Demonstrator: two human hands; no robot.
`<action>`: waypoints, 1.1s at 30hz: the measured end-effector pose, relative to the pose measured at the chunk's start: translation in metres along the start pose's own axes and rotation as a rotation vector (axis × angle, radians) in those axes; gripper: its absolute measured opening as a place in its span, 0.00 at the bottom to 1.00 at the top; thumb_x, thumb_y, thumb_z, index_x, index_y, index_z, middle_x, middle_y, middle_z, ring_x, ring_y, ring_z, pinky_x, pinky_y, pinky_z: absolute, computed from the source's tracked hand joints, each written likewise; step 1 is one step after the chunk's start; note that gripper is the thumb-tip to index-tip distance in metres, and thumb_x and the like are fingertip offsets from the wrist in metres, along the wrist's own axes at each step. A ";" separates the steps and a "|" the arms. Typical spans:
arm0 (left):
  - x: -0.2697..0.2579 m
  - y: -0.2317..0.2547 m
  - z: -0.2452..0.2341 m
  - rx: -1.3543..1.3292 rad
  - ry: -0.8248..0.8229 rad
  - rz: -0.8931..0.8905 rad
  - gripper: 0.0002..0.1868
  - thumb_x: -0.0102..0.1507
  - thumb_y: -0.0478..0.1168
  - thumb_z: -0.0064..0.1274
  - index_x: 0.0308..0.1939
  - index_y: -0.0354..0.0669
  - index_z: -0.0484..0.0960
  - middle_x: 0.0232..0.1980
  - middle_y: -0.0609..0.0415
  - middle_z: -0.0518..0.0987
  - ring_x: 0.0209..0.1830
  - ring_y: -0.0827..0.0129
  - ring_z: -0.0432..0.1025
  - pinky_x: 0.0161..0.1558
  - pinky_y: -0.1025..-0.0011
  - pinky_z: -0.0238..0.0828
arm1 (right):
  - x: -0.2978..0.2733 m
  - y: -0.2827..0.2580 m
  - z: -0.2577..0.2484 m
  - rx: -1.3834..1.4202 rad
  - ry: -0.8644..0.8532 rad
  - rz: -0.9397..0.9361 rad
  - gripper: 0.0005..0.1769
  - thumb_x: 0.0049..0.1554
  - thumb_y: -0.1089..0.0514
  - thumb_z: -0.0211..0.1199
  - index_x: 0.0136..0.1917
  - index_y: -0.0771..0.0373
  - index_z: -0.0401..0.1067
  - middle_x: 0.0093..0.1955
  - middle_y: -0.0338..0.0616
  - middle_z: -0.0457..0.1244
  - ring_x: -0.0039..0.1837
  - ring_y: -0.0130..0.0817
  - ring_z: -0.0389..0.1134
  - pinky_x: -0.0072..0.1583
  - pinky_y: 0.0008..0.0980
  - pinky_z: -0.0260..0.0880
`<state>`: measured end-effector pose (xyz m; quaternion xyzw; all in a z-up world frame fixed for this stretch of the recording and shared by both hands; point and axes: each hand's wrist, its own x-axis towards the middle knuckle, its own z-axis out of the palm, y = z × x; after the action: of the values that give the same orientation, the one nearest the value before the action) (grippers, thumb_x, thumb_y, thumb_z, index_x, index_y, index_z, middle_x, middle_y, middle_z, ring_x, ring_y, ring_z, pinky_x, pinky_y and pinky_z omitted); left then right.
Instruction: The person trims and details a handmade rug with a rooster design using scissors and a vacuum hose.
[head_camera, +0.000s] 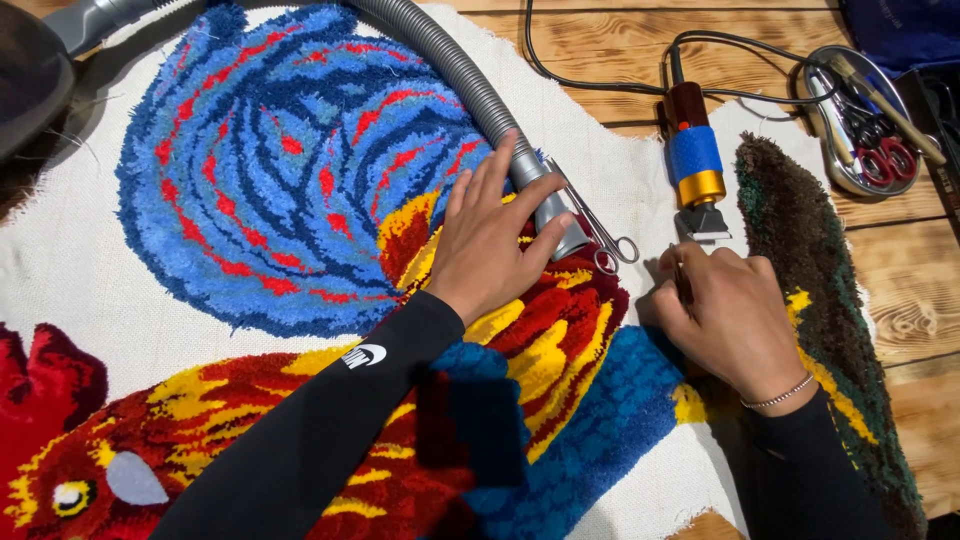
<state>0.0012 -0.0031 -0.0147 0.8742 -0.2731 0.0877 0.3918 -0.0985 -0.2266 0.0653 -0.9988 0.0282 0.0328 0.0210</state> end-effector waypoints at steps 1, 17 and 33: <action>0.002 0.000 0.001 0.001 0.001 0.004 0.23 0.69 0.58 0.50 0.66 0.58 0.78 0.82 0.35 0.50 0.80 0.38 0.52 0.78 0.44 0.41 | 0.000 -0.001 0.000 0.000 0.004 0.001 0.13 0.56 0.49 0.59 0.50 0.57 0.75 0.36 0.47 0.67 0.43 0.43 0.69 0.52 0.46 0.63; 0.027 -0.005 -0.013 -0.263 0.064 -0.392 0.54 0.46 0.50 0.75 0.63 0.24 0.61 0.44 0.40 0.77 0.43 0.54 0.77 0.46 0.61 0.76 | 0.050 -0.019 0.000 0.107 -0.121 -0.046 0.15 0.54 0.52 0.66 0.51 0.62 0.76 0.41 0.50 0.70 0.44 0.48 0.74 0.49 0.45 0.73; 0.030 -0.005 -0.018 -0.738 -0.192 -0.590 0.29 0.55 0.39 0.69 0.54 0.36 0.70 0.43 0.49 0.83 0.41 0.69 0.80 0.41 0.72 0.82 | 0.022 0.079 -0.031 0.052 -0.179 -0.573 0.21 0.50 0.43 0.68 0.51 0.58 0.73 0.41 0.47 0.69 0.45 0.49 0.70 0.46 0.44 0.70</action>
<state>0.0298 0.0005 0.0054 0.7211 -0.0615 -0.2112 0.6570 -0.0789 -0.3075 0.0915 -0.9583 -0.2562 0.1128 0.0573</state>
